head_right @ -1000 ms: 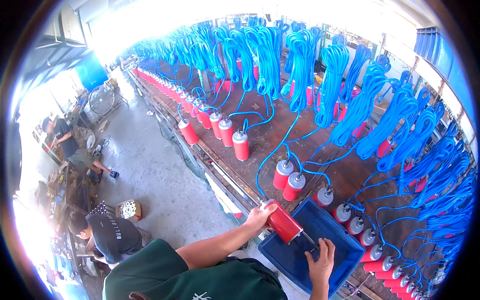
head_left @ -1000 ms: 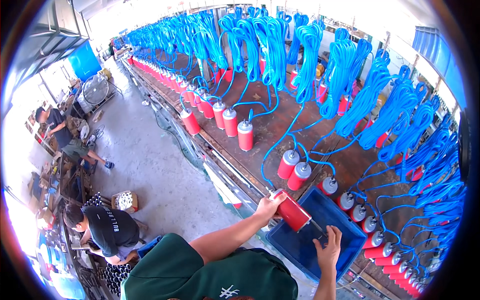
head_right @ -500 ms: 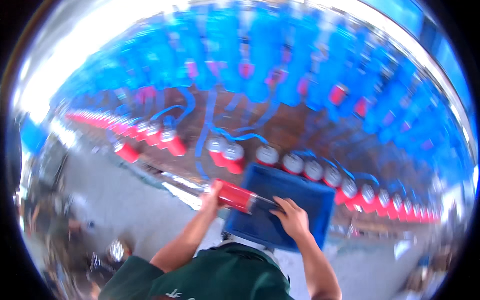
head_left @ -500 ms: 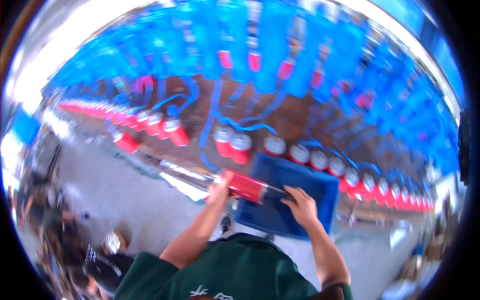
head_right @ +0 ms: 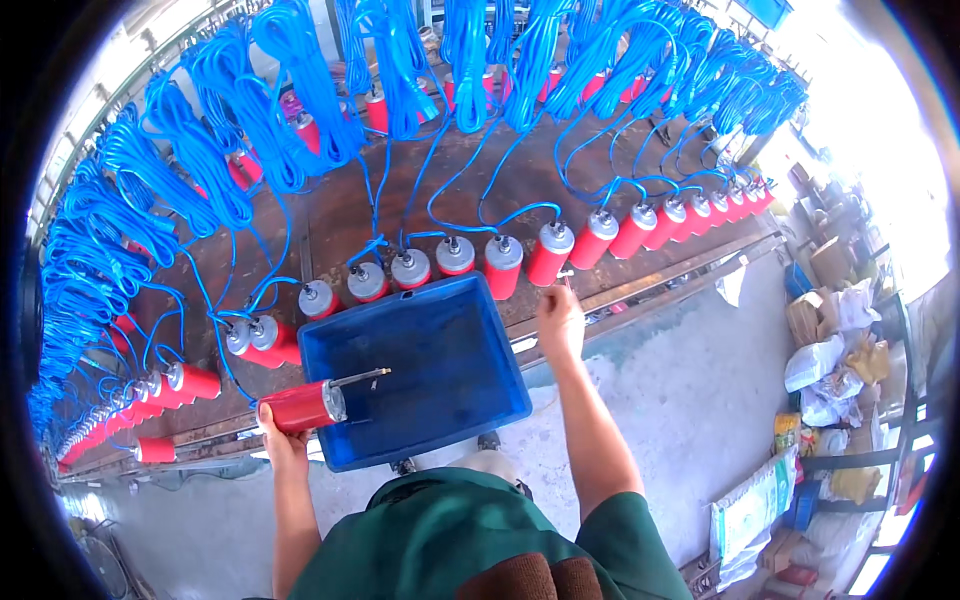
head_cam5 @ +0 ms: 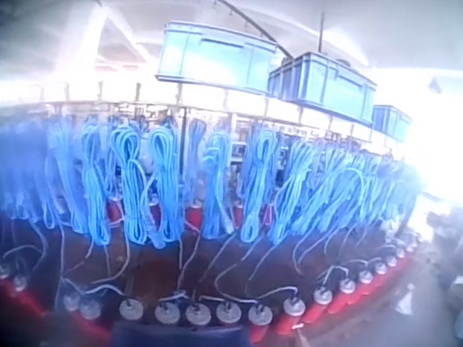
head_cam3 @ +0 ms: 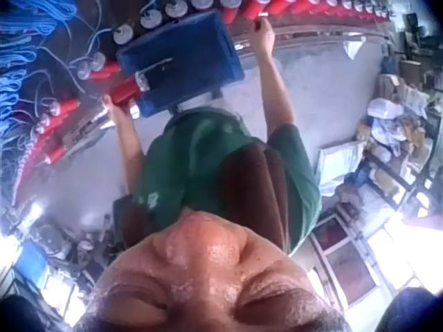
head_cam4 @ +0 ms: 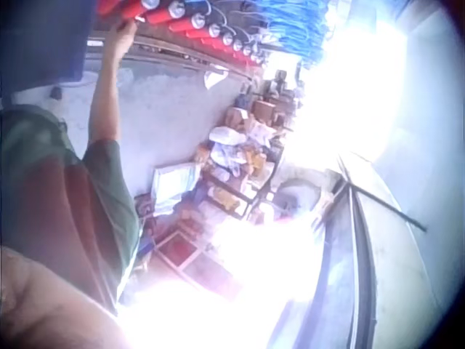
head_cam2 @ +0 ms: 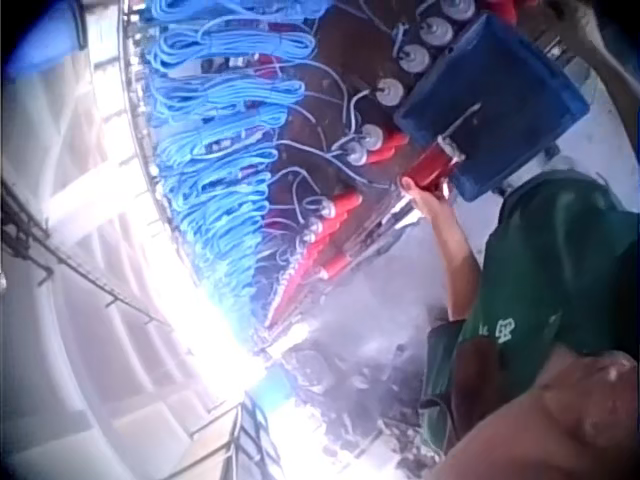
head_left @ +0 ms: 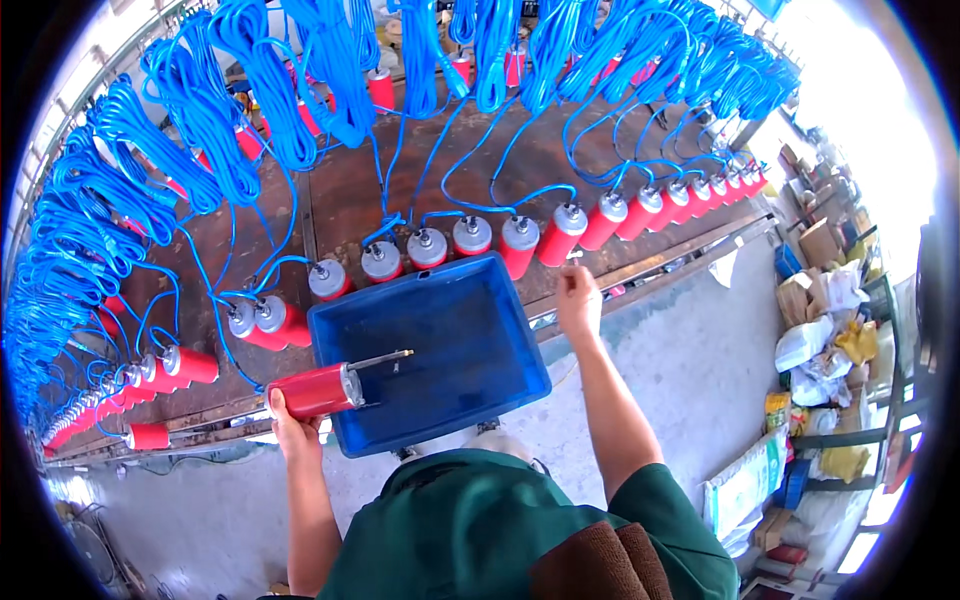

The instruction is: The person picks up red cylinders from a long table, inserts a small brush into the open end of each cylinder to coat the interior, and then places the finished cylinders into a blue plastic bin.

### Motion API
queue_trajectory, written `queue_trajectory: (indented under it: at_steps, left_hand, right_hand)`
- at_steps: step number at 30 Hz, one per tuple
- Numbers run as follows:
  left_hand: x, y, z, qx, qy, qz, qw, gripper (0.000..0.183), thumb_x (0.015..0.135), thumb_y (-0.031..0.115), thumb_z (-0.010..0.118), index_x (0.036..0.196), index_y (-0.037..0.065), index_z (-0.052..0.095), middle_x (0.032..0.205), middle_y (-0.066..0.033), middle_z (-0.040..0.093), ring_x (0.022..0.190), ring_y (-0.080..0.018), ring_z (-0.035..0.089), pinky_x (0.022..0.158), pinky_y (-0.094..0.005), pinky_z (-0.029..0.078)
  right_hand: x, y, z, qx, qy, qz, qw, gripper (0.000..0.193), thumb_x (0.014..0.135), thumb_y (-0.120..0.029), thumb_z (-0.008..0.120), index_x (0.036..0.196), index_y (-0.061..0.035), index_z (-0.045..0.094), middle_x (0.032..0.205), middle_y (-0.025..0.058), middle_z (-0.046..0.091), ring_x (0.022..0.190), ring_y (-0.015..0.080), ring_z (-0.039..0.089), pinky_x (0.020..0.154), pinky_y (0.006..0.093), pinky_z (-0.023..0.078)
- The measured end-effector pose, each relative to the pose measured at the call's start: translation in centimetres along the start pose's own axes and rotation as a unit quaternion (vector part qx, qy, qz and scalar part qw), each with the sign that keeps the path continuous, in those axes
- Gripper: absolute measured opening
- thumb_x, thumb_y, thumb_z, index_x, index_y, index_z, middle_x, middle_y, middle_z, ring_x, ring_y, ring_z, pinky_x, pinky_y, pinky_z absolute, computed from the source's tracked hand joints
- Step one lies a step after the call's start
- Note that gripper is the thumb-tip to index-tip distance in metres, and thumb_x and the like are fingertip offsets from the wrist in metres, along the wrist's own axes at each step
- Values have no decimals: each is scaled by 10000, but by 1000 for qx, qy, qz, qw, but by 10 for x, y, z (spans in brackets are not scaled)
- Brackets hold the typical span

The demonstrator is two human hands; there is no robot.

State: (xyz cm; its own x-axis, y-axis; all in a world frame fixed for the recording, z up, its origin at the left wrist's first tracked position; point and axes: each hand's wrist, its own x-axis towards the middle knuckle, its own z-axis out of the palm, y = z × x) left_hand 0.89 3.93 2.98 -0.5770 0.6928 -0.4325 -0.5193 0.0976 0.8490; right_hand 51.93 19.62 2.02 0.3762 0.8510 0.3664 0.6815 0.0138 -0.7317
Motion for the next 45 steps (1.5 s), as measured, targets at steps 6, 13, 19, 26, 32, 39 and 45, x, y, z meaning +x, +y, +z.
queue_trajectory:
  at_steps: [6, 13, 19, 26, 32, 39, 45]
  left_hand:
    - [7, -1, -6, 10, 18, -9, 1000, 795, 918, 731, 740, 1398, 115, 588, 1288, -107, 742, 1132, -276, 757, 894, -437, 656]
    - [9, 1, -11, 14, 15, -3, 1000, 787, 931, 719, 733, 1405, 108, 586, 1292, -116, 742, 1142, -292, 757, 901, -447, 658]
    - [9, -2, -8, -2, 3, -20, 1000, 778, 949, 711, 718, 1422, 111, 571, 1330, -126, 724, 1182, -298, 739, 943, -452, 644]
    - [5, 1, -6, -24, -28, -37, 999, 724, 975, 642, 734, 1416, 92, 567, 1313, -134, 734, 1178, -307, 750, 933, -441, 661]
    - [8, 1, -8, -32, -27, -52, 998, 679, 993, 616, 725, 1426, 118, 564, 1300, -113, 738, 1152, -298, 754, 923, -440, 649]
    - [-4, 11, 2, -19, -59, -40, 997, 643, 1010, 602, 705, 1345, 70, 568, 1232, -145, 751, 1092, -280, 779, 818, -390, 675]
    - [-4, 12, 5, -18, -44, -47, 998, 656, 1011, 604, 693, 1352, 57, 570, 1212, -158, 756, 1077, -298, 788, 852, -415, 686]
  right_hand:
    - [11, 109, 15, -241, -100, 156, 953, 287, 986, -177, 685, 1246, -68, 632, 1326, 216, 617, 1240, 461, 617, 1004, 527, 572]
    - [35, 118, 18, -298, -214, 194, 910, 414, 948, -143, 711, 1328, -60, 568, 1369, 261, 624, 1294, 466, 627, 1056, 530, 569]
    - [12, 122, -37, -51, -256, 206, 943, 421, 907, -211, 774, 1220, 11, 602, 950, 184, 736, 801, 346, 732, 807, 435, 617]
    - [-50, -94, -122, 381, -131, 164, 900, 336, 1128, -111, 541, 1456, -42, 521, 783, 56, 626, 623, 129, 622, 589, 290, 524]
    - [-68, -145, -104, 504, -192, 190, 821, 267, 1140, -169, 538, 1399, -101, 533, 738, 8, 519, 556, 76, 469, 455, 240, 384]
    - [-90, -199, -4, 306, -363, 221, 852, 124, 1061, -153, 554, 1133, -60, 590, 788, 47, 597, 534, 112, 534, 423, 275, 472]
    - [-103, -208, 47, 389, -391, 311, 774, 167, 1050, -132, 513, 1093, -14, 622, 824, 82, 593, 504, 90, 439, 411, 264, 389]
